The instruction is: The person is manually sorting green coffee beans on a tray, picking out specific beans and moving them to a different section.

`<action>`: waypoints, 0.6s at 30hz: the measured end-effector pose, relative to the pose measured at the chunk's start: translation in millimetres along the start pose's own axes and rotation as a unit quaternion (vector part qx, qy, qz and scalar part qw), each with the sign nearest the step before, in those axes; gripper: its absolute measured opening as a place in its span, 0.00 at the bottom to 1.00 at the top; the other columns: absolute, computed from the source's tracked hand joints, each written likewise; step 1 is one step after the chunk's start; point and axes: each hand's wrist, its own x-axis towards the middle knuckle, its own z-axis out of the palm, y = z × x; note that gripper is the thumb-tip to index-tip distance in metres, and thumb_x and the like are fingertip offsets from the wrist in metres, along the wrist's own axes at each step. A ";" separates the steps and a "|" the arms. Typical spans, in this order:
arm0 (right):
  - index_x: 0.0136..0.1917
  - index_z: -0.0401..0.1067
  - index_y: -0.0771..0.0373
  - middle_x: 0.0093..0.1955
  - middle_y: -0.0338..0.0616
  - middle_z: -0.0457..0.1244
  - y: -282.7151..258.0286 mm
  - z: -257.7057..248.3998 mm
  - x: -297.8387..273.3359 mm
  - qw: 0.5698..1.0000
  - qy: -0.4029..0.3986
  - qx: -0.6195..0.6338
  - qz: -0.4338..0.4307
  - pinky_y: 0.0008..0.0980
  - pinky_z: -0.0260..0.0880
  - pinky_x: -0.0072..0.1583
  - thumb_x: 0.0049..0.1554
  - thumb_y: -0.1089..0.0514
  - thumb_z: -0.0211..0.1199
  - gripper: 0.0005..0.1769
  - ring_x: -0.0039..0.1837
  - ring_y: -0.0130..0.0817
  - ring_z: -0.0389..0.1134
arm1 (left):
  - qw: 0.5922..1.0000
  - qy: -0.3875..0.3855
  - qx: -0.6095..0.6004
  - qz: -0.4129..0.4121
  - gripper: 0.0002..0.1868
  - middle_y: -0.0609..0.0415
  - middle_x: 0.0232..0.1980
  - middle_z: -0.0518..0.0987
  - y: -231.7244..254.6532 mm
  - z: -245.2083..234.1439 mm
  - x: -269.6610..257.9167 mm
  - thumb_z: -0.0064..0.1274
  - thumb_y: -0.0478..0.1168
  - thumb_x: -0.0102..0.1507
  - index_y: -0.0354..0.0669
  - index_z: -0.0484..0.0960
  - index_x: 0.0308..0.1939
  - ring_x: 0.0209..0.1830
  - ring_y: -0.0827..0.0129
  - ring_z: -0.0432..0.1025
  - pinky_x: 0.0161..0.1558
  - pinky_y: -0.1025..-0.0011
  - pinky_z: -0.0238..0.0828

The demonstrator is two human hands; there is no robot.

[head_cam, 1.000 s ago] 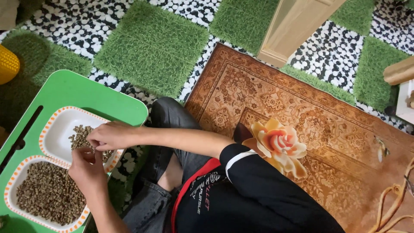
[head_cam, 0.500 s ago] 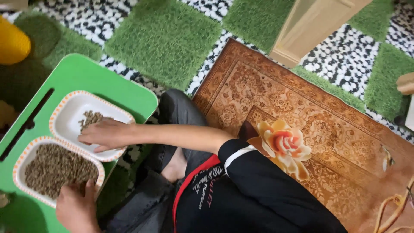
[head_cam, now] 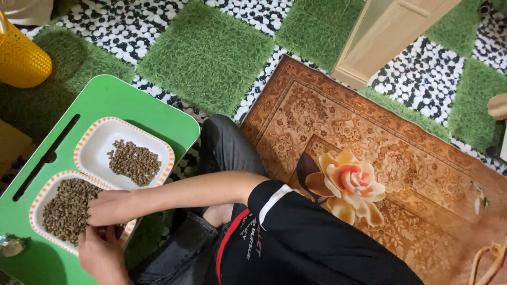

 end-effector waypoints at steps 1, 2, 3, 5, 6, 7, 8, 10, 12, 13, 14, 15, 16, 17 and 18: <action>0.26 0.76 0.56 0.29 0.44 0.69 3.4 -3.9 -0.7 1.000 -0.002 -0.002 -0.001 0.50 0.67 0.36 0.45 0.57 0.62 0.07 0.32 0.48 0.66 | 1.000 0.001 -0.003 -0.002 0.14 0.41 0.43 0.79 -0.3 6.7 2.9 0.64 0.44 0.72 0.34 0.84 0.45 0.34 0.44 0.73 0.38 0.54 0.70; 0.26 0.77 0.57 0.29 0.44 0.69 1.0 -4.7 -0.3 1.000 -0.012 0.005 0.009 0.50 0.68 0.37 0.45 0.58 0.62 0.07 0.32 0.48 0.66 | 1.000 0.011 0.017 0.002 0.13 0.42 0.43 0.80 -4.3 10.4 1.1 0.62 0.44 0.73 0.36 0.84 0.44 0.34 0.45 0.73 0.37 0.54 0.70; 0.27 0.77 0.58 0.30 0.45 0.70 -0.9 -5.2 0.0 1.000 -0.021 0.011 0.019 0.50 0.68 0.37 0.45 0.58 0.62 0.08 0.32 0.48 0.67 | 0.999 0.021 0.036 0.005 0.12 0.43 0.43 0.80 -8.4 14.6 -0.6 0.59 0.43 0.74 0.37 0.84 0.43 0.34 0.45 0.73 0.36 0.55 0.70; 0.27 0.77 0.58 0.29 0.46 0.69 -1.7 -7.4 -1.3 0.999 -0.022 0.013 0.020 0.50 0.68 0.36 0.45 0.58 0.62 0.08 0.31 0.47 0.66 | 0.999 0.022 0.025 0.007 0.11 0.42 0.44 0.80 5.0 -1.0 -0.9 0.58 0.42 0.74 0.37 0.84 0.44 0.35 0.44 0.73 0.36 0.54 0.70; 0.27 0.77 0.58 0.29 0.46 0.69 -0.1 -10.0 -1.5 0.999 -0.025 0.009 0.020 0.50 0.67 0.35 0.46 0.58 0.61 0.08 0.31 0.47 0.66 | 1.000 0.028 0.009 0.010 0.10 0.42 0.45 0.80 13.2 -7.9 0.7 0.57 0.40 0.75 0.36 0.84 0.46 0.35 0.43 0.73 0.35 0.53 0.70; 0.27 0.77 0.58 0.29 0.46 0.69 -4.8 -13.8 -1.0 0.999 -0.025 0.011 0.017 0.50 0.67 0.35 0.46 0.58 0.61 0.08 0.31 0.47 0.66 | 0.999 0.029 0.011 0.007 0.10 0.42 0.45 0.80 11.5 -10.8 -1.7 0.57 0.40 0.75 0.36 0.84 0.46 0.35 0.43 0.73 0.35 0.53 0.70; 0.28 0.77 0.59 0.30 0.48 0.69 -5.6 -19.9 -1.6 0.999 -0.036 0.025 0.029 0.50 0.67 0.36 0.46 0.58 0.61 0.09 0.30 0.47 0.66 | 1.000 0.027 0.010 0.004 0.10 0.43 0.44 0.80 12.6 -11.8 -0.9 0.56 0.41 0.75 0.36 0.84 0.45 0.34 0.44 0.73 0.35 0.54 0.70; 0.29 0.78 0.61 0.31 0.50 0.69 -4.2 -28.6 -2.4 0.997 -0.048 0.039 0.039 0.50 0.67 0.36 0.46 0.58 0.60 0.09 0.30 0.46 0.66 | 1.000 0.027 0.008 -0.002 0.10 0.44 0.44 0.79 12.8 -12.0 2.4 0.56 0.41 0.75 0.37 0.84 0.44 0.33 0.46 0.72 0.34 0.55 0.70; 0.28 0.77 0.60 0.29 0.47 0.68 -8.1 -23.3 -2.2 0.998 -0.034 0.055 0.022 0.49 0.66 0.35 0.45 0.59 0.61 0.08 0.30 0.45 0.65 | 1.000 0.005 -0.013 -0.011 0.10 0.44 0.43 0.78 3.5 -9.9 -2.9 0.56 0.42 0.74 0.40 0.85 0.44 0.33 0.45 0.71 0.35 0.54 0.68; 0.28 0.77 0.60 0.29 0.47 0.68 0.7 -28.5 -1.0 0.997 -0.039 0.063 0.014 0.49 0.66 0.35 0.45 0.59 0.61 0.08 0.30 0.45 0.65 | 1.000 0.003 -0.009 -0.022 0.10 0.44 0.43 0.78 9.8 -11.2 6.6 0.56 0.42 0.74 0.40 0.85 0.44 0.33 0.45 0.71 0.35 0.54 0.68; 0.29 0.77 0.61 0.30 0.48 0.69 -0.8 -26.3 -0.8 0.996 -0.054 0.064 0.022 0.47 0.67 0.34 0.46 0.61 0.61 0.07 0.29 0.43 0.66 | 0.998 0.000 -0.059 -0.012 0.08 0.42 0.43 0.78 10.1 -16.4 6.0 0.55 0.39 0.72 0.36 0.84 0.45 0.34 0.43 0.70 0.36 0.53 0.67; 0.30 0.76 0.62 0.32 0.48 0.69 -0.6 -22.0 1.0 0.995 -0.068 0.065 0.028 0.44 0.68 0.34 0.46 0.62 0.60 0.07 0.29 0.41 0.66 | 0.994 -0.002 -0.109 -0.003 0.07 0.39 0.43 0.77 8.5 -19.7 7.3 0.54 0.35 0.71 0.33 0.83 0.45 0.35 0.42 0.69 0.38 0.51 0.66; 0.30 0.76 0.62 0.32 0.48 0.69 2.2 -20.5 -3.8 0.993 -0.078 0.087 0.014 0.44 0.68 0.34 0.46 0.62 0.60 0.07 0.29 0.41 0.66 | 0.995 -0.009 -0.098 -0.028 0.07 0.39 0.43 0.77 14.8 -26.2 8.7 0.54 0.35 0.71 0.33 0.83 0.45 0.35 0.42 0.69 0.38 0.51 0.66; 0.32 0.73 0.56 0.32 0.37 0.66 5.8 -17.8 -5.8 0.999 -0.034 0.024 -0.022 0.38 0.69 0.40 0.51 0.63 0.59 0.07 0.37 0.36 0.68 | 0.993 0.001 -0.119 -0.013 0.07 0.37 0.42 0.75 18.6 -32.2 12.3 0.56 0.34 0.69 0.31 0.82 0.45 0.39 0.36 0.71 0.40 0.46 0.69; 0.34 0.69 0.50 0.33 0.26 0.63 5.9 -12.6 -5.2 0.997 0.011 -0.033 -0.064 0.31 0.71 0.46 0.55 0.64 0.58 0.11 0.44 0.31 0.70 | 0.991 0.015 -0.136 -0.007 0.08 0.34 0.40 0.74 20.0 -39.7 12.2 0.58 0.33 0.67 0.29 0.81 0.46 0.44 0.30 0.73 0.43 0.42 0.71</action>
